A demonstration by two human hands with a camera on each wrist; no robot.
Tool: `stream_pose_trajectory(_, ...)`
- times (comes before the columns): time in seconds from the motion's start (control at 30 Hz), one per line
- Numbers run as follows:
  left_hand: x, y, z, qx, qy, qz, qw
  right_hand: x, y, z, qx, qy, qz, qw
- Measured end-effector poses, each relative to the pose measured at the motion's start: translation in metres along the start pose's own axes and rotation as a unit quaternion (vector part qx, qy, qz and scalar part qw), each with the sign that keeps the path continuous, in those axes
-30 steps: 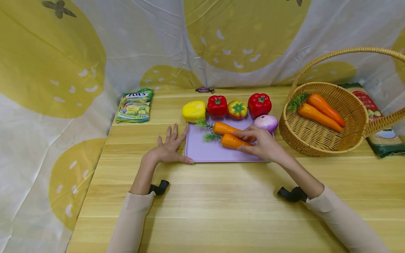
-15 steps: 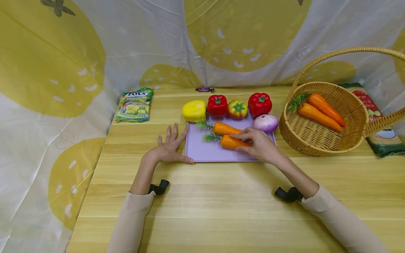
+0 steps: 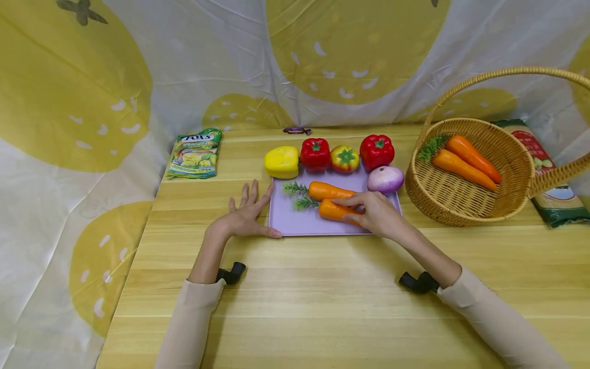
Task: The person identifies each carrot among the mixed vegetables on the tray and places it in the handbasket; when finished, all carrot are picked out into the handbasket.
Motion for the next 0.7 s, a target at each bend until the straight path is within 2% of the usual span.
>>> stream_pose_trajectory(0.43, 0.000, 0.000, 0.000, -0.001, 0.000, 0.000, 1.0000, 0.002, 0.000, 0.003, 0.026, 0.014, -0.001, 0.9996)
stream_pose_trajectory(0.7, 0.000, 0.000, 0.001, -0.001, -0.005, -0.002, 1.0000, 0.017, -0.005, 0.005, 0.039, 0.065, 0.009, 0.9971)
Point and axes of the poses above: each hand's wrist, its own y-axis towards the middle knuckle, its own x-axis out of the back of the hand, z = x × y, the point moved 8 cm from there along y, towards the middle knuckle, and after that the axes turned 2 degrees about -x, right-handed, at the moved point
